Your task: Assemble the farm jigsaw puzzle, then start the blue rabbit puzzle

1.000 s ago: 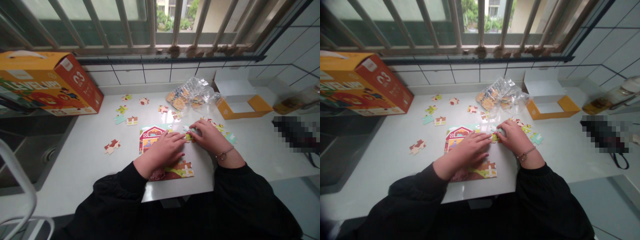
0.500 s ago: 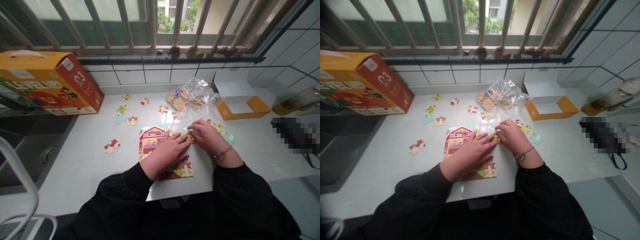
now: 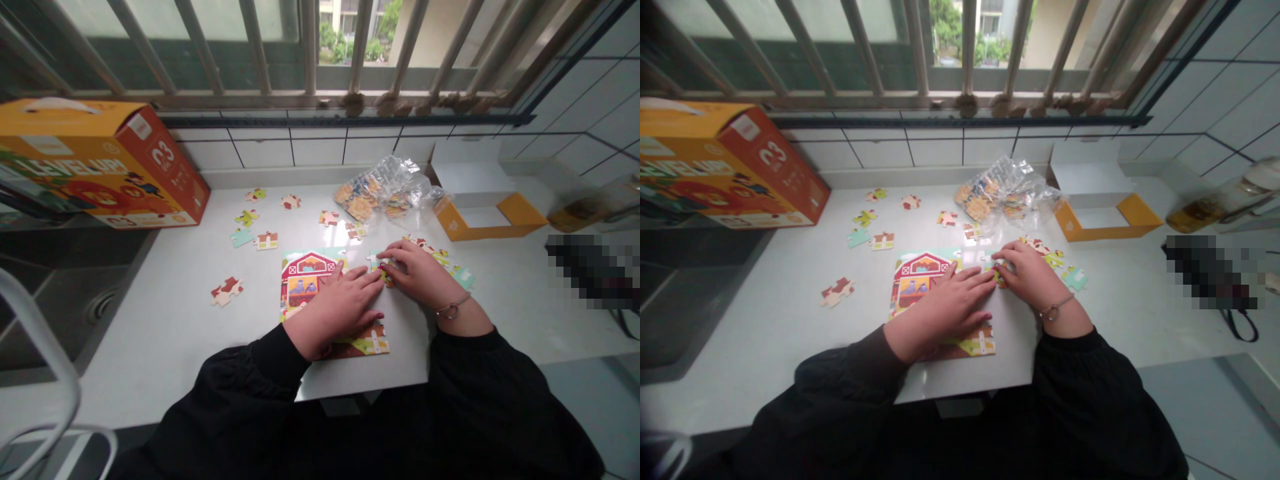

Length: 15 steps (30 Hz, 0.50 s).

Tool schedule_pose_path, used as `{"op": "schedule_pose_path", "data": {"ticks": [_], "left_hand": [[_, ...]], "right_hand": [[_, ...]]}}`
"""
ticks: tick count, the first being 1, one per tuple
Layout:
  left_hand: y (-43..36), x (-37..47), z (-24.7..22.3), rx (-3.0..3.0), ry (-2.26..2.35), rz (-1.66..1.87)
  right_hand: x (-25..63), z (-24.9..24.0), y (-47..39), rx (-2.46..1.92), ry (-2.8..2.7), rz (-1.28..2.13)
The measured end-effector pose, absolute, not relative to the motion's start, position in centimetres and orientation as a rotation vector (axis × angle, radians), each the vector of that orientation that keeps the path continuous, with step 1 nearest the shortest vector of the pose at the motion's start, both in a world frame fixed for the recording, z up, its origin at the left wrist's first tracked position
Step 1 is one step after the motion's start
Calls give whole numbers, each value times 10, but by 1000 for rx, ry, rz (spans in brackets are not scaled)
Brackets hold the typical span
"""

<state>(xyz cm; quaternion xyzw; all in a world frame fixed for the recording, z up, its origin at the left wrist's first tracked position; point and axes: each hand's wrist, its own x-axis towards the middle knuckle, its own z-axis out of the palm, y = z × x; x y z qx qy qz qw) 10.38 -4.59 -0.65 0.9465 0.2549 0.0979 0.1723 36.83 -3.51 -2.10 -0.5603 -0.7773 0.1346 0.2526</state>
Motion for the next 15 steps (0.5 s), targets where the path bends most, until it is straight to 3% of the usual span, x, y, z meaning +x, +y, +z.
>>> {"op": "schedule_pose_path", "data": {"ticks": [15], "left_hand": [[-46,104,1,2728,722,162]], "right_hand": [[370,-27,-34,-1508,-2078,390]]}}
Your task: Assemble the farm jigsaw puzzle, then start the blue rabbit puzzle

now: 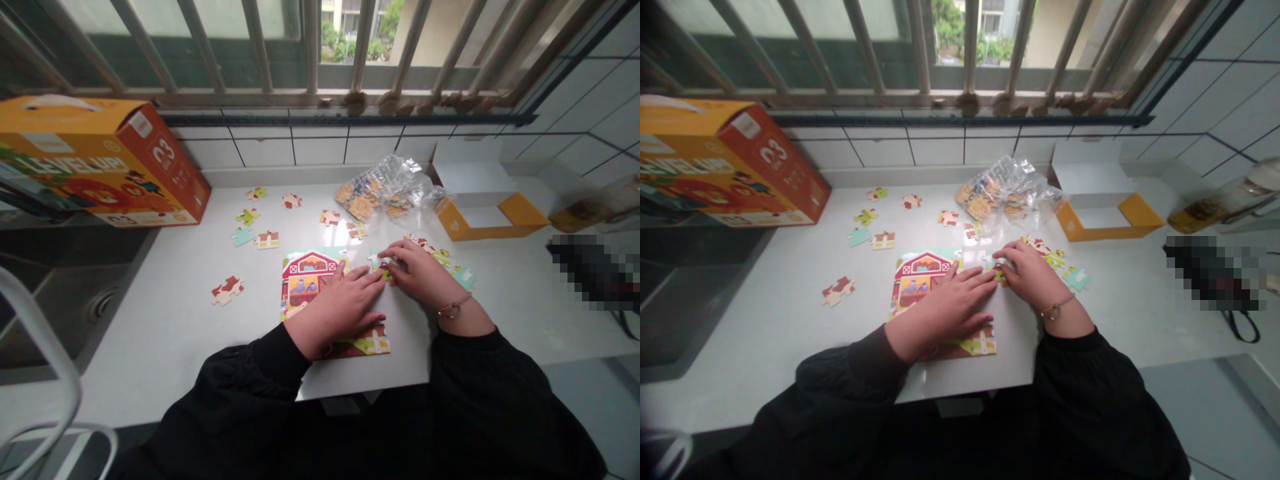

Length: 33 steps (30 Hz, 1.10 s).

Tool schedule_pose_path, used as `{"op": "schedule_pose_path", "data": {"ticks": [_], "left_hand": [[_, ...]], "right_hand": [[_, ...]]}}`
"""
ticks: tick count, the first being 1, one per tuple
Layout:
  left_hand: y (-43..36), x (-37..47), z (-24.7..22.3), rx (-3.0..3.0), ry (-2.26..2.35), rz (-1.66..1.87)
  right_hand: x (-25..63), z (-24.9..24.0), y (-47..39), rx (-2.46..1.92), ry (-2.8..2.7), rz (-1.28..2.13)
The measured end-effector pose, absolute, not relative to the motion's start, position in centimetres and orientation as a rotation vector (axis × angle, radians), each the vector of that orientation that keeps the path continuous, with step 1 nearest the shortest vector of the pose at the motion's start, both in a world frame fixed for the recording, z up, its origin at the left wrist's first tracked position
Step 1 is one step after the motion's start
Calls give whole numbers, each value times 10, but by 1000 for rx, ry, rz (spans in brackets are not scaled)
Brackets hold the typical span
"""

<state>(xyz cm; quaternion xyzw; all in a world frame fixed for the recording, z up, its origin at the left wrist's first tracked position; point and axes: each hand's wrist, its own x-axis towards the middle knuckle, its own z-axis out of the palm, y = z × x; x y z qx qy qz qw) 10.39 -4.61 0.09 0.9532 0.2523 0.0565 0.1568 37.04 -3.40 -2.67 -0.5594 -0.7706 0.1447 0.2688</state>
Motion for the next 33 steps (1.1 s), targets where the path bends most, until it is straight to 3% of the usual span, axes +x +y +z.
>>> {"op": "schedule_pose_path", "data": {"ticks": [33], "left_hand": [[-26,51,16,2583,991,73]], "right_hand": [[371,-25,-32,-1555,-2077,290]]}}
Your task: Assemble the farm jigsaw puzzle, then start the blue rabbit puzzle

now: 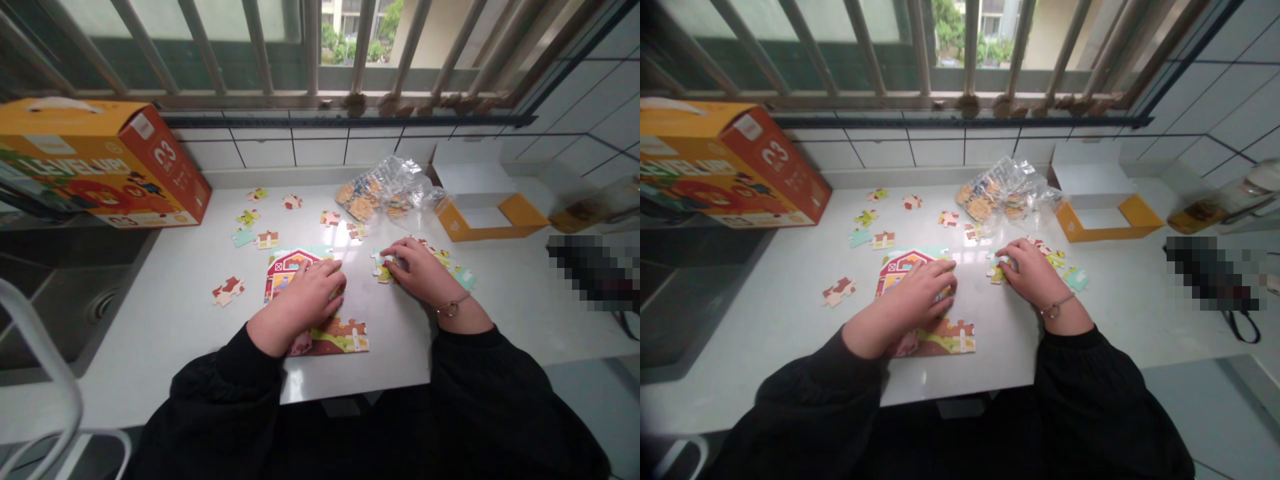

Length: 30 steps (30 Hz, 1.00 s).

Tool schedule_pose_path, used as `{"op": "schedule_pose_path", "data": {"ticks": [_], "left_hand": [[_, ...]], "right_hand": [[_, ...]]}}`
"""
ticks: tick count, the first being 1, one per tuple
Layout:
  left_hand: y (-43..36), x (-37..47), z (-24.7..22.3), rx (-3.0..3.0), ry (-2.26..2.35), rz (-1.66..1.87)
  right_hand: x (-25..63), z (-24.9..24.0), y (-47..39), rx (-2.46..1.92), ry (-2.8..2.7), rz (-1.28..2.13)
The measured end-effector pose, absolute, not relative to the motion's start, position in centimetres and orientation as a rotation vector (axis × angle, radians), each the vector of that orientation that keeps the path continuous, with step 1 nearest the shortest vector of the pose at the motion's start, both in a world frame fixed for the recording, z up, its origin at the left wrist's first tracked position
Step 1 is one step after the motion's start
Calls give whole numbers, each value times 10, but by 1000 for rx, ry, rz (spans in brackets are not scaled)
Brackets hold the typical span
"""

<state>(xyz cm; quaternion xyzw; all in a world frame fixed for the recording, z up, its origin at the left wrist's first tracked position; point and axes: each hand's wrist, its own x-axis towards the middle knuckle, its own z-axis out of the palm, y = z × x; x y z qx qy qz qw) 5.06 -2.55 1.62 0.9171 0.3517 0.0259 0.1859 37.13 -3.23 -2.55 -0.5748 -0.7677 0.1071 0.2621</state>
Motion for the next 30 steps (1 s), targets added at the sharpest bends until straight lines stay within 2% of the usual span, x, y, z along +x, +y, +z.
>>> {"op": "schedule_pose_path", "data": {"ticks": [19,25,28,30], "left_hand": [[-18,38,11,2674,960,154],[-9,27,19,2534,941,242],[13,2,25,2418,1141,361],[31,-22,27,2377,1454,408]], "right_hand": [[369,-31,-28,-1563,-2035,342],[370,-28,-29,-1560,-2051,343],[368,-27,-30,-1563,-2031,334],[368,-26,-30,-1575,-2011,324]]}}
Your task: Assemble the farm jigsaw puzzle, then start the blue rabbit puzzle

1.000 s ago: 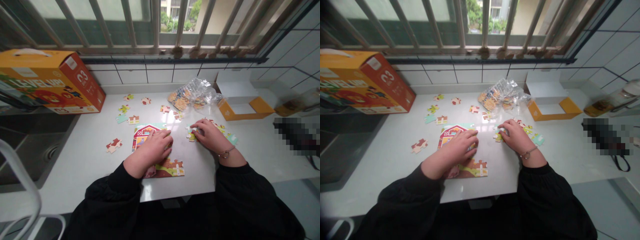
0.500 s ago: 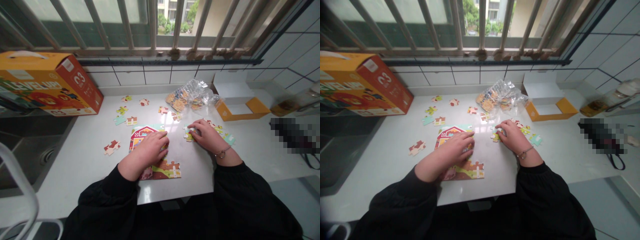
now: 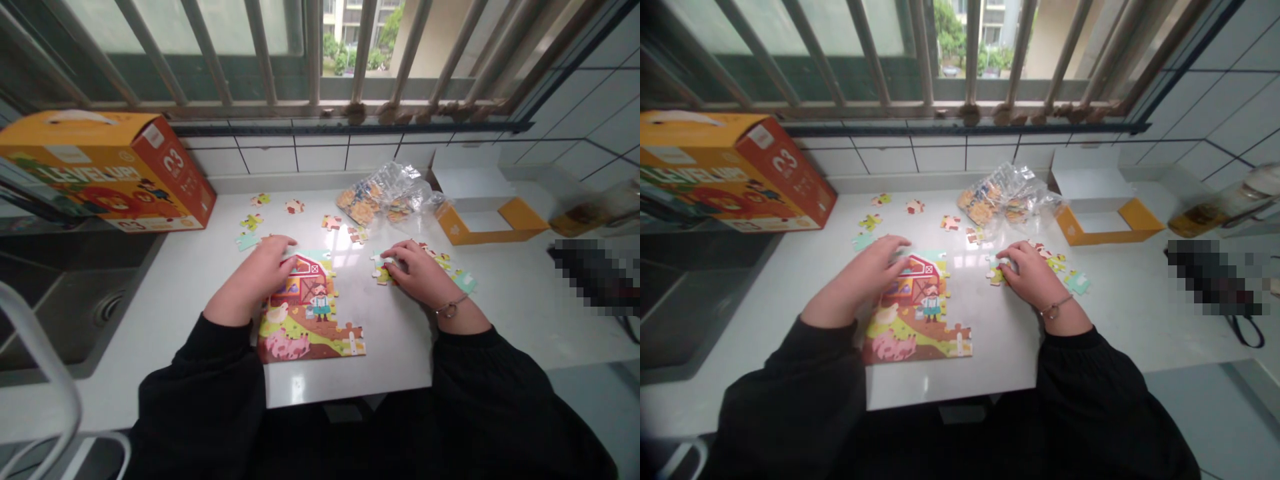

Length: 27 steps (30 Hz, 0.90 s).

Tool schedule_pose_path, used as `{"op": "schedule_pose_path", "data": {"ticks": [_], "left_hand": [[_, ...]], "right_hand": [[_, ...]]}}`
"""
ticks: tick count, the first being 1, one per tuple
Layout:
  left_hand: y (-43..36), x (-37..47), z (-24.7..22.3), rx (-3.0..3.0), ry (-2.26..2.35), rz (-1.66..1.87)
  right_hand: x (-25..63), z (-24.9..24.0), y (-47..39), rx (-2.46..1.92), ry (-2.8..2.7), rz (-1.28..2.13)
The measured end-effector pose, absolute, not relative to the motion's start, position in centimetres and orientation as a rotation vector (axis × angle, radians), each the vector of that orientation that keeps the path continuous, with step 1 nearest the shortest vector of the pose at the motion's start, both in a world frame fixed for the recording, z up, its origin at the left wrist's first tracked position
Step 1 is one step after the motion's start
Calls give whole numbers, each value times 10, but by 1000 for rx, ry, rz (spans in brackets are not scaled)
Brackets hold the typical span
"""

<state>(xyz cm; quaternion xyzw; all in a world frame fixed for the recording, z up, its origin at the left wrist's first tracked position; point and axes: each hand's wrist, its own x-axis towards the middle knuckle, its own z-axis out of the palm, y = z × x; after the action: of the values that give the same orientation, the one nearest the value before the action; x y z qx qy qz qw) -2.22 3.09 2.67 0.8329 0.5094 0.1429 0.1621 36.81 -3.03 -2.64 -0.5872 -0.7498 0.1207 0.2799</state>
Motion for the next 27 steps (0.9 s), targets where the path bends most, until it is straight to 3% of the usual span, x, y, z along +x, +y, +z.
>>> {"op": "schedule_pose_path", "data": {"ticks": [6,27], "left_hand": [[62,-86,25,2135,2131,221],[68,-112,20,1919,2140,402]], "right_hand": [[368,-24,-30,-1667,-1887,294],[365,-18,-30,-1662,-1834,258]]}}
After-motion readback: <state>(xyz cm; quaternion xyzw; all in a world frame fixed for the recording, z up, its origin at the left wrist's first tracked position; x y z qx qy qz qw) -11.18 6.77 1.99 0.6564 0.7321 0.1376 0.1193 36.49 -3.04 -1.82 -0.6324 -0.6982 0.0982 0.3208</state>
